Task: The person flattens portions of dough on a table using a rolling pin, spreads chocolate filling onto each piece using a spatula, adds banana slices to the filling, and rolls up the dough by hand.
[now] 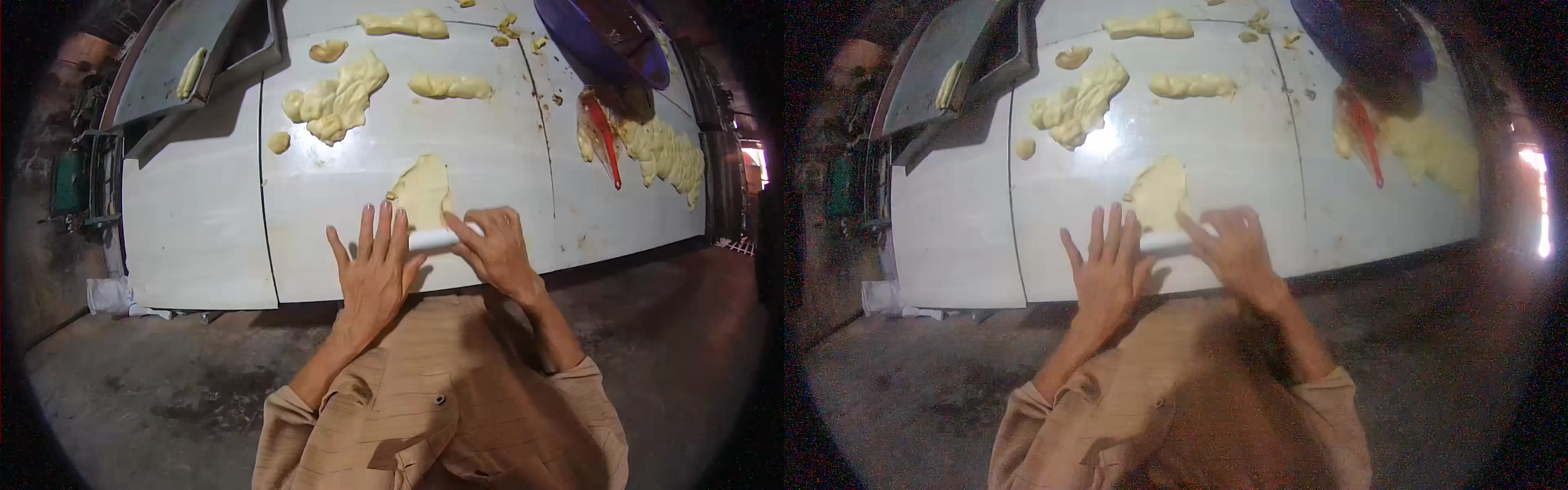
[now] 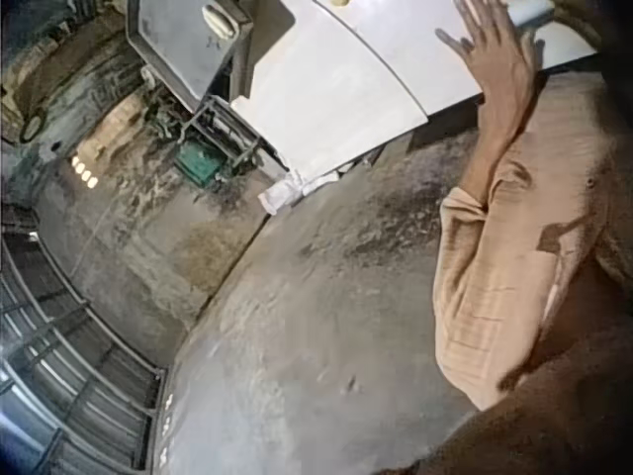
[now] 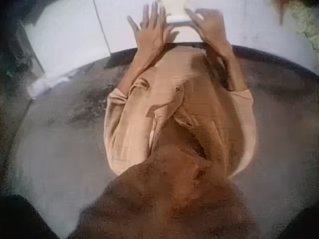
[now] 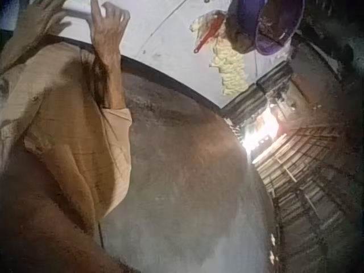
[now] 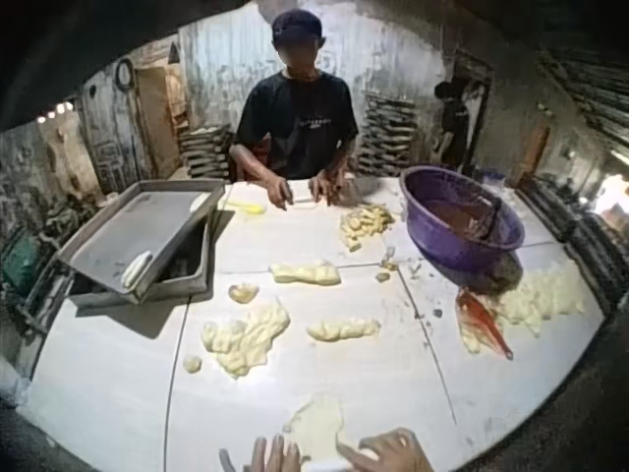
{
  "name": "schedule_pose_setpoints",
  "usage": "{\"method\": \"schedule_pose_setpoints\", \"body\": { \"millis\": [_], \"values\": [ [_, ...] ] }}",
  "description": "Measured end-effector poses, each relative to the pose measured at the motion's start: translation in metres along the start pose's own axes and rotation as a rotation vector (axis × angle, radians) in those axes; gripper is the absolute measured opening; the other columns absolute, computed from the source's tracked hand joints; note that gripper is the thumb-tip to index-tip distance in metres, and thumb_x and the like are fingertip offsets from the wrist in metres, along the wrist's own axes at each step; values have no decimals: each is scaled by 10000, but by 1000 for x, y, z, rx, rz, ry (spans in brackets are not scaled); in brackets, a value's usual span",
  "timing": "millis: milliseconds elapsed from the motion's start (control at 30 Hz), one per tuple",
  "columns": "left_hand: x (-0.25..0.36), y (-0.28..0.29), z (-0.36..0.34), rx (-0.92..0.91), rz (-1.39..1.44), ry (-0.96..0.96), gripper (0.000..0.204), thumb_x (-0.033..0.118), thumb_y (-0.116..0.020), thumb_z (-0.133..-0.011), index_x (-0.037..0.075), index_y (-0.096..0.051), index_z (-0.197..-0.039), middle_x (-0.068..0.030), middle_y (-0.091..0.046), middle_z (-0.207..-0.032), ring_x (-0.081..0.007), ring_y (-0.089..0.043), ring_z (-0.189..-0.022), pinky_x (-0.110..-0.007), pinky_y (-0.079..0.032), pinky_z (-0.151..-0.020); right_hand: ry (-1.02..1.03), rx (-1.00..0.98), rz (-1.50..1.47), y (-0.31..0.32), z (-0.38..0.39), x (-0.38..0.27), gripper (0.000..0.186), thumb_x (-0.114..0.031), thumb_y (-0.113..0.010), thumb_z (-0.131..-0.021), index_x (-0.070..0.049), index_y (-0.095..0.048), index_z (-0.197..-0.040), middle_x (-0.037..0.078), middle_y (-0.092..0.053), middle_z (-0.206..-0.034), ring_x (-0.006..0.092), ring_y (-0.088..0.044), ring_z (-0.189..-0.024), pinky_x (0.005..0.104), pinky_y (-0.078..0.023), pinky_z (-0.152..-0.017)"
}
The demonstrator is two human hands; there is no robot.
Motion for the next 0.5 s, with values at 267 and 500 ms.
{"method": "schedule_pose_setpoints", "body": {
  "millis": [267, 500],
  "values": [
    [-45, -20, -70, 8, -19, 153, 588, 394, -472, -1036, 63, -442, -1521, -207, -359, -1611, -389, -284, -1517, -746, -81, -1159, -257, -34, 214, -23, -62, 39, 617, -398, -649, -950, -153, -502, -1497, 188, -405, -1570, 366, -351, -1460, 651, -254, -1136],
    [-83, -19, -152, 135, 5, 201, 584, 377, -457, -1049, 129, -394, -1574, -270, -236, -1648, -473, -139, -1543, -810, -9, -1104, -413, 74, 380, -18, -123, 87, 595, -435, -566, -1000, -201, -463, -1537, 230, -310, -1619, 445, -235, -1515, 775, -177, -1118]
  ]
}}
Point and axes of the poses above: each hand's wrist, its own z-axis away from the middle knuckle, its own y-axis out of the back of the hand, x = y × z, the point moved 10 cm from there along -z, towards the middle knuckle
